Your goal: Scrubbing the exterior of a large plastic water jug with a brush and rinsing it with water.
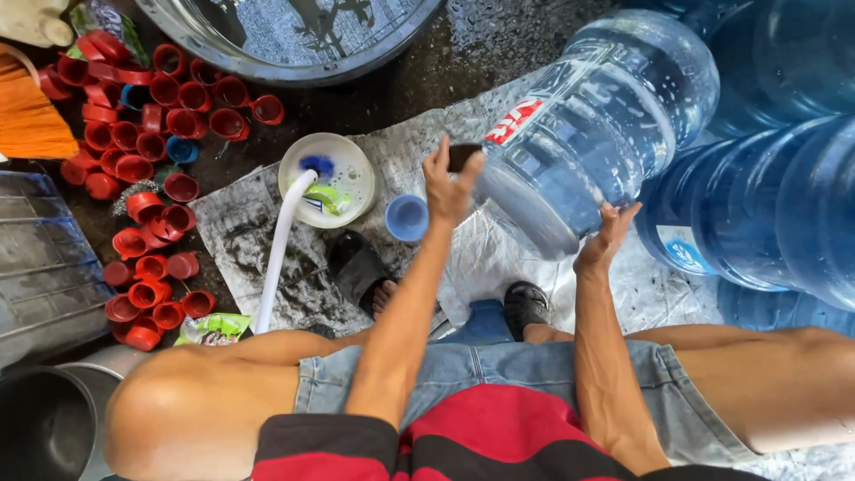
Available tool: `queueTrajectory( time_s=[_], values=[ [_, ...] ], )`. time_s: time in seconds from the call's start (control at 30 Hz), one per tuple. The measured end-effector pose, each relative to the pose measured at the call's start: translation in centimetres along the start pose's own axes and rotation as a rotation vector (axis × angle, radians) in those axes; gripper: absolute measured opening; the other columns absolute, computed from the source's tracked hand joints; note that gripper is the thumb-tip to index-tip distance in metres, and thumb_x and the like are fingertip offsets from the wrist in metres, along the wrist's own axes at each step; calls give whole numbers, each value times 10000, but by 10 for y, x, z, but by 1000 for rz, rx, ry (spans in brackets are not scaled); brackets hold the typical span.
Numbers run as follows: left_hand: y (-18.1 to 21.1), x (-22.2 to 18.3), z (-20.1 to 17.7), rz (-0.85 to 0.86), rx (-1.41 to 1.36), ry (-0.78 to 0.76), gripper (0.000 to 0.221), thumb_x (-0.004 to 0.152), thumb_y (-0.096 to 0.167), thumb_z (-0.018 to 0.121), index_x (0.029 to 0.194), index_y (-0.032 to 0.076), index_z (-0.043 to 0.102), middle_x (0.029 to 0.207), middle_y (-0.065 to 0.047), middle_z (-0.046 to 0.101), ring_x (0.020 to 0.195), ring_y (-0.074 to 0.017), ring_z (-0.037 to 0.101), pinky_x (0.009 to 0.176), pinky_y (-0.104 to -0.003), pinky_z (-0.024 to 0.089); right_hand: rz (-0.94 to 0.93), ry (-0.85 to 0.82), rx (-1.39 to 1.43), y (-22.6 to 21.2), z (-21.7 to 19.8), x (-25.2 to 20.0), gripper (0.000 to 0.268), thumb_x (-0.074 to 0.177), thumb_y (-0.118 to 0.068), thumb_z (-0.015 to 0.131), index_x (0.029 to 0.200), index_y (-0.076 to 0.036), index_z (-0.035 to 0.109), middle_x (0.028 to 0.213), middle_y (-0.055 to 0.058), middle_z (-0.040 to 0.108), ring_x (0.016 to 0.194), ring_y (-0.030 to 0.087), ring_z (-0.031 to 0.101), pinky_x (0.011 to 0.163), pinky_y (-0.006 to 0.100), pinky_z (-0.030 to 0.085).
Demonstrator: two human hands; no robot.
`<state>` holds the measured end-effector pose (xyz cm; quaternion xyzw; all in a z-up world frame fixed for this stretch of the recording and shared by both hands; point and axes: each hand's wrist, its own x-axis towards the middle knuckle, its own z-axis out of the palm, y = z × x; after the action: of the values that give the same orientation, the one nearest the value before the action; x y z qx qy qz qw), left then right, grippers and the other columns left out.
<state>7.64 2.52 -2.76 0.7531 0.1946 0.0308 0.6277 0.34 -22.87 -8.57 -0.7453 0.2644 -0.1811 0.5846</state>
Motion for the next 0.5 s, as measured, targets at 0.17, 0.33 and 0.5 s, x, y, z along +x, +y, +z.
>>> queueTrajectory(
  time_s=[0.17,0.33,0.5],
  values=[
    [-9,34,-2,-121,-82,-359,765,754,725,612,1357,265,508,1345,-167,417,1287,-398,393,1104,-476,264,149,-8,-64,-69,14,-21,1015,958,-565,668,1506,-52,-15,1505,357,21,1420,467,68,1181,530,102],
    [30,-7,-16,89,-8,-311,702,711,598,674,1305,246,550,1284,-149,444,1244,-381,453,1081,-427,341,123,-125,-27,-28,5,-15,1027,966,-698,554,1507,-70,-52,1510,338,-8,1419,467,134,1125,632,178],
    [38,-49,-21,165,181,25,824,603,526,766,1317,190,529,1268,-194,400,1192,-433,455,1016,-486,388,310,-200,240,29,3,-26,927,922,-716,414,1520,-158,-24,1547,272,2,1395,524,64,1040,727,126]
  ],
)
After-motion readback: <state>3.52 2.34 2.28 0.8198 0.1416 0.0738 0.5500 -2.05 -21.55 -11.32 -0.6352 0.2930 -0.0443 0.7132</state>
